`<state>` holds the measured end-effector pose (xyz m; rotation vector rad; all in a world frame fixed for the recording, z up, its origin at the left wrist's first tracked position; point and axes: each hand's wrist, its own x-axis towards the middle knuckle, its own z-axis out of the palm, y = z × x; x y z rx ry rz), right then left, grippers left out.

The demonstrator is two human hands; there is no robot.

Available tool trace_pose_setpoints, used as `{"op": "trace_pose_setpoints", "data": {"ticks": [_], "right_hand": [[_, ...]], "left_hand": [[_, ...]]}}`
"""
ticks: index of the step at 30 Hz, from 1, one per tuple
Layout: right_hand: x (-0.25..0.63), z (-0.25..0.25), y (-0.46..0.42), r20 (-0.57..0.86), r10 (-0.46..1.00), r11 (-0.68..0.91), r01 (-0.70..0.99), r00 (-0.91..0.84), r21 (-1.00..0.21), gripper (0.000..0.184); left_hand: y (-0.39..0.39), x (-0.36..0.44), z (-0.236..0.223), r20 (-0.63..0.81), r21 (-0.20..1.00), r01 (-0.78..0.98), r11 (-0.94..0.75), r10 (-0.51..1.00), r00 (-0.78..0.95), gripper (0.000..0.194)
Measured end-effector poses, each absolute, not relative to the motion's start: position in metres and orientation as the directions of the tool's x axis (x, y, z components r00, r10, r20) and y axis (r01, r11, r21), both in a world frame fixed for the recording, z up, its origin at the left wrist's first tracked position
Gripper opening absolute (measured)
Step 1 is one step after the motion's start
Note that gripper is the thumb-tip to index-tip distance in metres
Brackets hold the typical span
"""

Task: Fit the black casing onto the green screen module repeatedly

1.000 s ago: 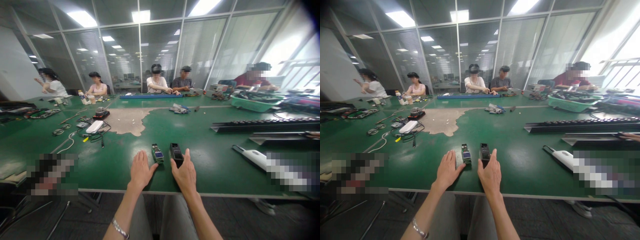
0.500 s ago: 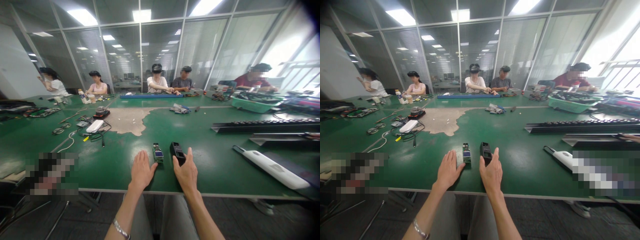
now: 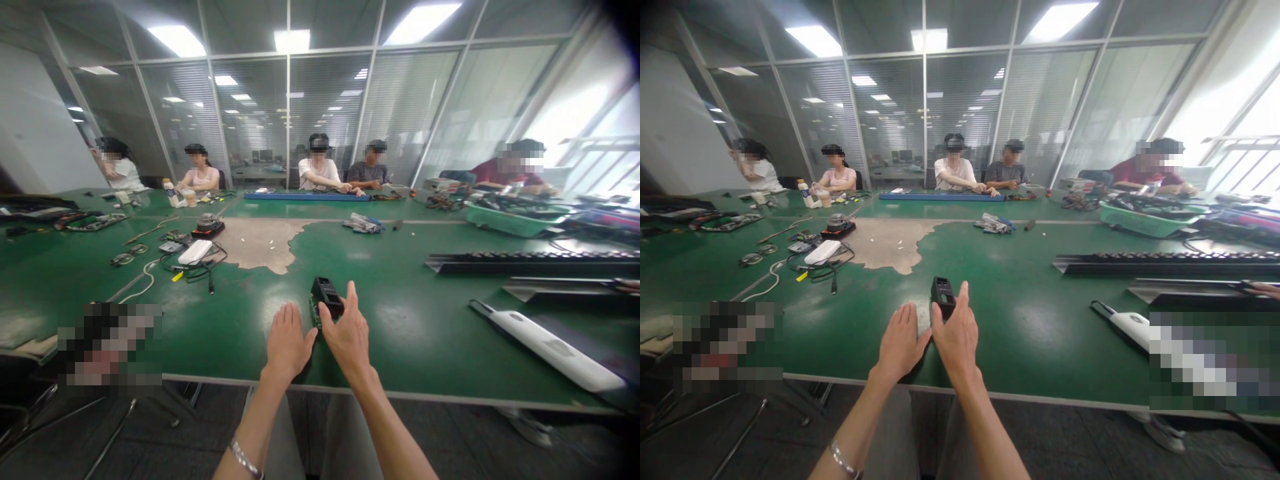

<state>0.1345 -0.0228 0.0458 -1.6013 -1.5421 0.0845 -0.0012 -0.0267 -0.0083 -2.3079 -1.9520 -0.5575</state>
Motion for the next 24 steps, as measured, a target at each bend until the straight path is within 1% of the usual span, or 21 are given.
{"op": "trace_pose_setpoints", "data": {"ticks": [5, 11, 17, 24], "right_hand": [[0.126, 0.045, -0.024, 0.518, 0.834, 0.177, 0.795, 0.192, -0.580, 0.079], [0.122, 0.041, -0.024, 0.507, 0.842, 0.160, 0.814, 0.183, -0.559, 0.078], [0.120, 0.031, -0.026, 0.505, 0.846, 0.150, 0.834, 0.169, -0.531, 0.078], [0.119, 0.018, -0.030, 0.493, 0.857, 0.146, 0.845, 0.151, -0.514, 0.080]], "left_hand": [[-0.027, -0.002, -0.007, 0.320, 0.190, 0.958, -0.216, 0.936, 0.147, 0.067], [-0.028, -0.002, -0.006, 0.344, 0.170, 0.965, -0.200, 0.930, 0.133, 0.055], [-0.026, -0.002, -0.008, 0.322, 0.151, 0.975, -0.160, 0.941, 0.104, 0.057], [-0.027, 0.000, -0.007, 0.368, 0.128, 0.987, -0.100, 0.929, 0.047, 0.054]]}}
